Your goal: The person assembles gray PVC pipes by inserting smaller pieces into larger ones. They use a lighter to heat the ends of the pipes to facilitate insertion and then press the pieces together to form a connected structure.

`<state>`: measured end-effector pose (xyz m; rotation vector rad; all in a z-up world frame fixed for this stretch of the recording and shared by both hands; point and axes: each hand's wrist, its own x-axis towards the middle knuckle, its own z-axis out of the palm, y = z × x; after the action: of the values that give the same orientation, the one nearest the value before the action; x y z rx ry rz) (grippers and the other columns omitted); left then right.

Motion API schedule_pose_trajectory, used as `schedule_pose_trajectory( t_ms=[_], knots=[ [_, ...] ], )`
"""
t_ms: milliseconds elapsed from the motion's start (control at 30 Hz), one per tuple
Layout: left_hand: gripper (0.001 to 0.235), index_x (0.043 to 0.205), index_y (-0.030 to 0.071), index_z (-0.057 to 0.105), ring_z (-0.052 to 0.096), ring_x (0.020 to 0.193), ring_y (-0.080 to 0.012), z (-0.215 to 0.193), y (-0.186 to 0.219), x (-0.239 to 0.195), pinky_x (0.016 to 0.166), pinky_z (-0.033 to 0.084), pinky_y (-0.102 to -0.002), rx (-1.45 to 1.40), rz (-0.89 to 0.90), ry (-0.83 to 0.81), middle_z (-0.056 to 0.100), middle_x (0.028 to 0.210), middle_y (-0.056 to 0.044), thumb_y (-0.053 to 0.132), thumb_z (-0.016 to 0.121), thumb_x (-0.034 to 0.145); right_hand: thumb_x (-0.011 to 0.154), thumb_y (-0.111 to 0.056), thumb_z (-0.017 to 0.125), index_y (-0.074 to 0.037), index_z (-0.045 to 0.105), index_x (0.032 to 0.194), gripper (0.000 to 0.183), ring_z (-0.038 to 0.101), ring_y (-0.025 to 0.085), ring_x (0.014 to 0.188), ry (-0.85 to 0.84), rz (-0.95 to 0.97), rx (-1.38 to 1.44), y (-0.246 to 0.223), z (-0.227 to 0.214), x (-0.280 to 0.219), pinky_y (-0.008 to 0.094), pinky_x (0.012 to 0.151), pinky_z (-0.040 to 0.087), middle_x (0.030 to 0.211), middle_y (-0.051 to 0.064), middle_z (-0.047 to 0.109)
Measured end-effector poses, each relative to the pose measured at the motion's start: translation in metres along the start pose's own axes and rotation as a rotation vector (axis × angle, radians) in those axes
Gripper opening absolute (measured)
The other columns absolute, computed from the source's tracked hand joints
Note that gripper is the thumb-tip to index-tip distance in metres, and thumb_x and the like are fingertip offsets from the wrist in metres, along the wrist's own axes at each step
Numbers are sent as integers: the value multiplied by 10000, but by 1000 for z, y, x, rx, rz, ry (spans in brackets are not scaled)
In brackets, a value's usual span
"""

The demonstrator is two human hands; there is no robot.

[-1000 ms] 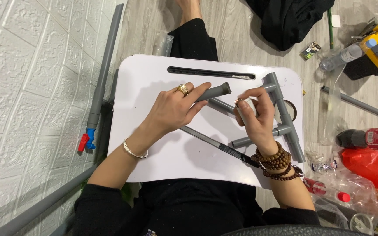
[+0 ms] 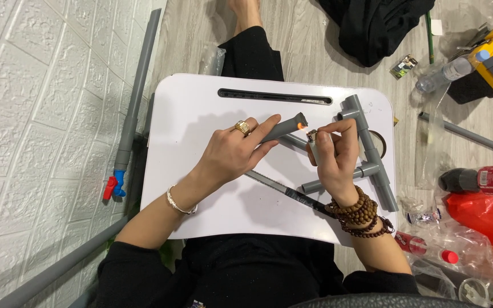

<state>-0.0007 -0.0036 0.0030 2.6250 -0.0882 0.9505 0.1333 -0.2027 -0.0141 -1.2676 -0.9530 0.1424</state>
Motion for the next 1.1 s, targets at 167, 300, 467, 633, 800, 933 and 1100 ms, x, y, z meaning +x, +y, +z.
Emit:
schedule_pose_trajectory(
  t_ms=[167,300,467,633,800,933,1100],
  knots=[
    [400,1409,159,685,598,520,-134,0,0,-1,462,558,-270,-5,1,3,596,785,9,348,677,1056,1127,-102,420,30,449,1131,136,461,97,376,15,0,-10,5,-1,-1,235,381,372,565,1,450],
    [397,1406,168,681,589,520,-142,-1,0,0,465,554,-271,30,15,17,558,772,21,360,670,1058,1131,-142,420,28,449,1125,173,434,92,388,23,43,-28,5,1,-4,233,382,366,557,24,473],
    [401,1411,154,682,590,513,-129,-2,1,-1,463,552,-258,1,3,13,576,766,19,346,671,1059,1128,-109,414,37,453,1136,152,476,109,379,16,16,-13,6,-1,-1,238,383,382,567,2,444],
    [402,1412,152,683,590,507,-129,-3,2,-1,463,551,-258,3,2,13,568,757,20,346,670,1060,1128,-104,415,41,459,1132,151,491,112,388,24,20,-38,-2,2,0,240,386,390,573,8,459],
    [408,1407,126,687,590,502,-130,-5,2,0,459,541,-252,-12,13,21,567,736,15,335,670,1058,1123,-100,421,43,461,1130,149,506,118,386,26,14,-38,0,2,0,240,382,399,568,11,475],
    [417,1429,128,672,587,502,-132,-6,2,0,462,544,-254,4,22,22,562,742,19,336,650,1068,1123,-102,422,42,464,1131,150,514,122,385,31,11,-38,4,1,-1,240,378,401,566,8,471],
    [424,1430,92,668,574,480,-139,-7,2,2,444,532,-253,-21,33,27,578,722,-6,321,638,1073,1123,-100,422,46,464,1127,152,510,128,382,28,8,-43,4,1,0,239,383,396,558,24,484]
  ],
)
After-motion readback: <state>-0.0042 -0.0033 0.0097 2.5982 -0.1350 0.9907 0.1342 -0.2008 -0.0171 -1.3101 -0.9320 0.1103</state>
